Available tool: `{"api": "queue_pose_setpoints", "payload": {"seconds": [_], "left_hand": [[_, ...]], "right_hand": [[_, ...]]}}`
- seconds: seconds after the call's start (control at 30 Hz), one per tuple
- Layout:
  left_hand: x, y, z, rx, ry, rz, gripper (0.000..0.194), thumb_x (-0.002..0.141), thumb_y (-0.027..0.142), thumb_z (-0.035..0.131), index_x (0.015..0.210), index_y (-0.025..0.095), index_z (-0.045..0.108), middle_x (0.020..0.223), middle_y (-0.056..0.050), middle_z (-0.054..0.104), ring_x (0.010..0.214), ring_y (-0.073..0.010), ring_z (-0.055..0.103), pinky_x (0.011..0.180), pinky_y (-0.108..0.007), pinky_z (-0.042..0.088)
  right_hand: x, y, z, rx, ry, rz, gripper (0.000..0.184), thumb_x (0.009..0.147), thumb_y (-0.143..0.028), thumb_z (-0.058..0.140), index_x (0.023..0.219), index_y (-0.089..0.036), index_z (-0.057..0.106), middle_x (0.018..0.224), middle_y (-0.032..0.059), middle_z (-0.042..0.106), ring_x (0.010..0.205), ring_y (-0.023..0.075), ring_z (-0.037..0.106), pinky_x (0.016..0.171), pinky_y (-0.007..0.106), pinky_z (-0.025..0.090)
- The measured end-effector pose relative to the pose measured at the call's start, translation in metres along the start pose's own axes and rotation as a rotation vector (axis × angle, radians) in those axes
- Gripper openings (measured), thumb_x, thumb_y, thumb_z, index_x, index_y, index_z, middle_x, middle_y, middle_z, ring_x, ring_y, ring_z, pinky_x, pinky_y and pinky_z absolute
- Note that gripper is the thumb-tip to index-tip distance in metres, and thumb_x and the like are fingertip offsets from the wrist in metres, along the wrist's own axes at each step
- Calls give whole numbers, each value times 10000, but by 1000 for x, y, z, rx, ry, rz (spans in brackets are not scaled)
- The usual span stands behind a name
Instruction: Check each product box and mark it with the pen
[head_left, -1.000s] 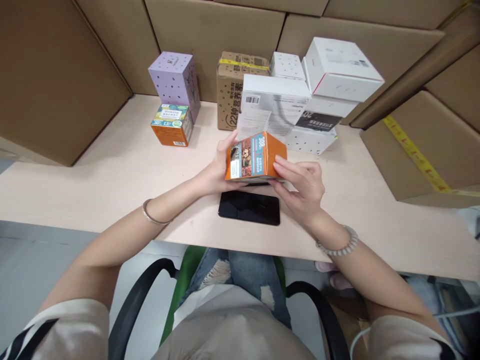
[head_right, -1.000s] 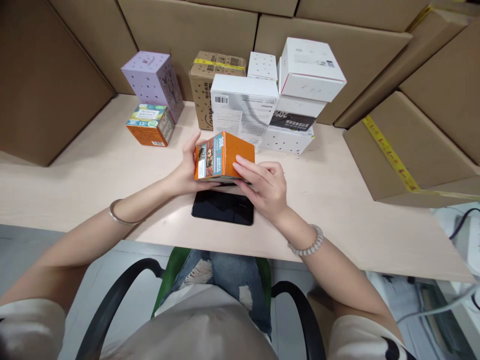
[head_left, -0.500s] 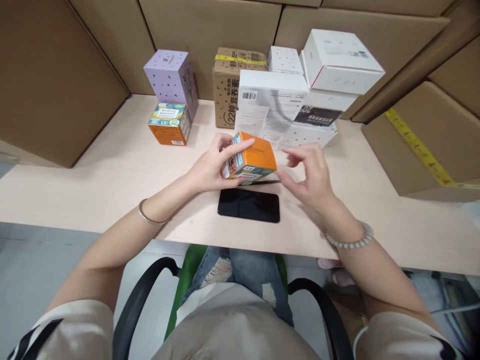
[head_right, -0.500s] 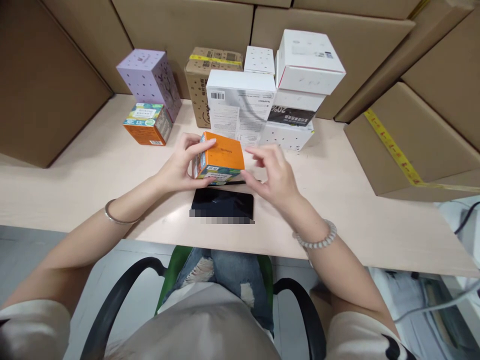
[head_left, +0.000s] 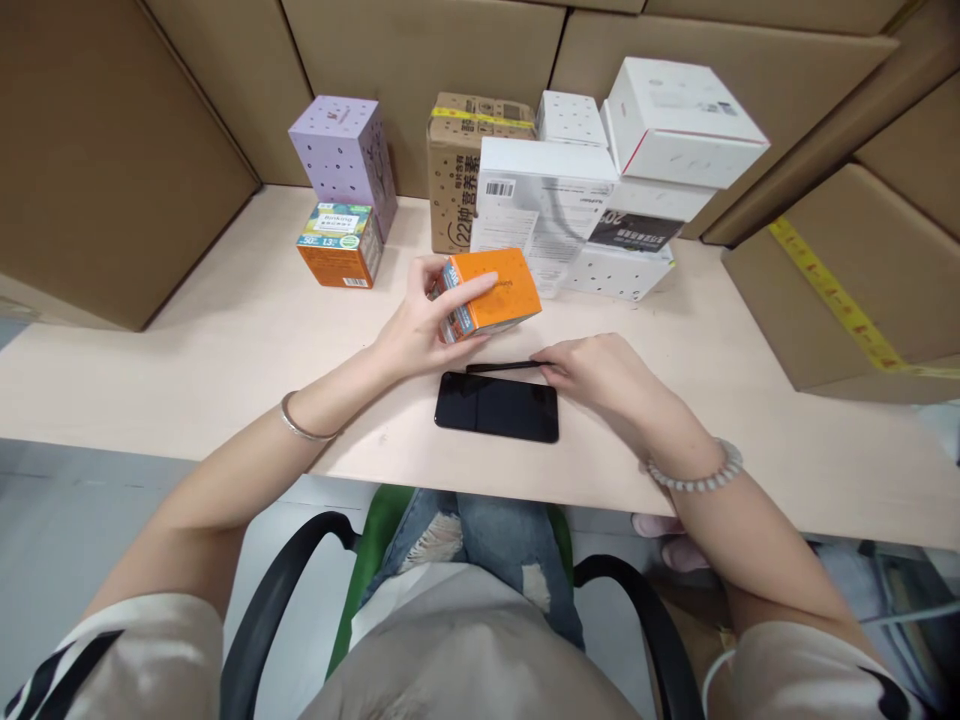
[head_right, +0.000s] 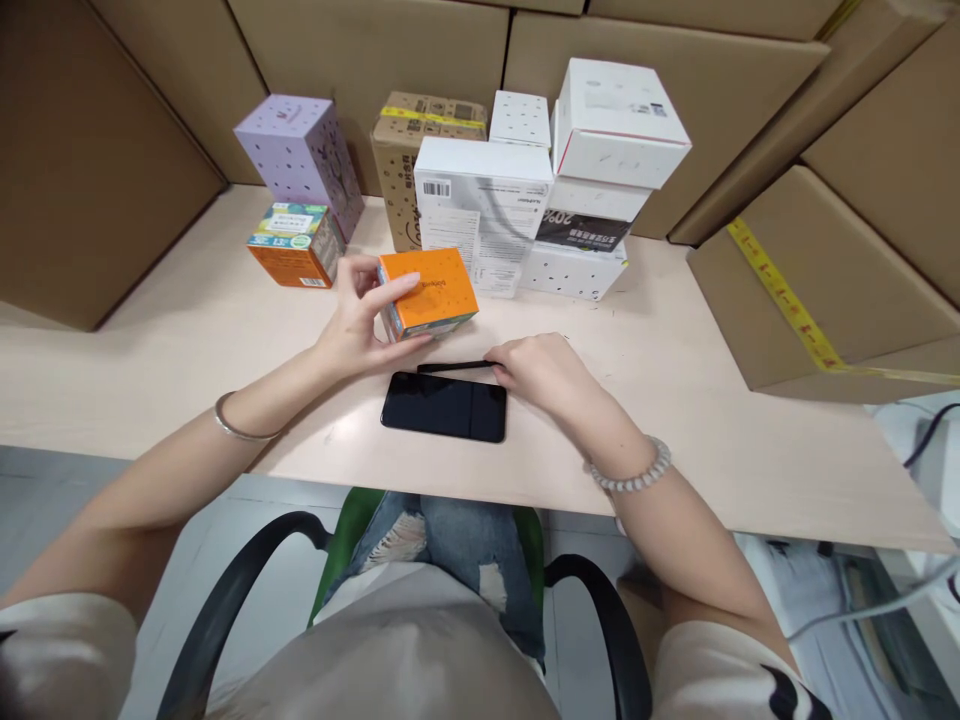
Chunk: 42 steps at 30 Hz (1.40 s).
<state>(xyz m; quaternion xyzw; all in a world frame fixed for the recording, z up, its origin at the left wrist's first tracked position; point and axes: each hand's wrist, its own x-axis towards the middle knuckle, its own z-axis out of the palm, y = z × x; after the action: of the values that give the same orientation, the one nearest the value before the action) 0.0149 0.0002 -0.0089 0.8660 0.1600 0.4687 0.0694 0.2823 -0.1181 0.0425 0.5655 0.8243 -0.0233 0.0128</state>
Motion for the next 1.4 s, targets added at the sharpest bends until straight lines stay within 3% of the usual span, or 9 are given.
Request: {"api": "queue_pose_setpoints", "payload": {"seconds": [0.23,0.4,0.53,0.67,0.77,0.87,1.0,1.17,1.4], "left_hand": [[-5,-3,2,35,46,-41,658,871,600,825,1429,355,577,1346,-101,405,1380,-344,514,1187,-595,469],[-2,2,3,79,23,66,753,909,548,805,1551,387,447,1350,-92,382,1334,-306,536,1126,-532,544],[-1,16,9,99,-2,202,679,937,395,777,1539,369,462,1328,-97,388,1275,-282,539,972,-441,629],[-2,27,14,120,-54,274,649,940,300,728,1533,351,469,1392,-120,386,1306,-305,525,951,-461,659],[-1,29,13,116,-123,350,717,890,294,799,1527,319,471,1450,-144,380,1344,-325,524,987,-489,657],[3,29,12,85,-121,428,669,910,342,799,1497,263,487,1581,-183,322,1430,-345,515,1067,-517,628],[8,34,15,61,-59,504,451,986,346,706,1406,272,560,1684,-154,289,1495,-317,497,1123,-506,609],[9,43,24,128,19,524,408,906,252,799,1264,369,644,1533,-63,491,1424,-289,548,1022,-436,648],[9,48,29,134,80,483,355,966,318,734,1305,326,630,1345,-65,613,1301,-231,620,996,-364,663]], "right_hand": [[-6,7,-5,-86,267,115,206,842,-185,605,997,-181,741,771,86,802,651,228,677,583,344,268],[-13,22,1,335,709,-17,56,852,-300,606,857,-244,599,575,-54,604,478,128,519,515,273,352],[-13,10,7,778,898,-93,247,1037,-455,540,1028,-259,690,769,-11,740,595,146,668,528,278,492],[-7,-14,7,1171,1070,-116,214,982,-464,749,917,-272,680,751,-30,769,565,140,712,475,257,531],[-5,-26,4,1273,983,-81,336,863,-439,882,800,-270,599,614,-80,672,409,98,572,383,233,452],[-8,-30,1,1281,794,-90,310,854,-461,877,821,-269,635,693,-40,704,530,126,644,476,269,536],[-13,-30,0,1262,731,-97,256,856,-427,870,793,-267,681,713,-27,707,585,134,643,528,290,540],[-15,-28,3,1207,685,-89,142,875,-304,837,782,-268,735,734,-25,732,628,138,657,569,292,535],[-19,-31,-6,1155,604,-58,136,869,-234,824,754,-255,754,691,-36,720,576,115,585,542,283,448]]}}
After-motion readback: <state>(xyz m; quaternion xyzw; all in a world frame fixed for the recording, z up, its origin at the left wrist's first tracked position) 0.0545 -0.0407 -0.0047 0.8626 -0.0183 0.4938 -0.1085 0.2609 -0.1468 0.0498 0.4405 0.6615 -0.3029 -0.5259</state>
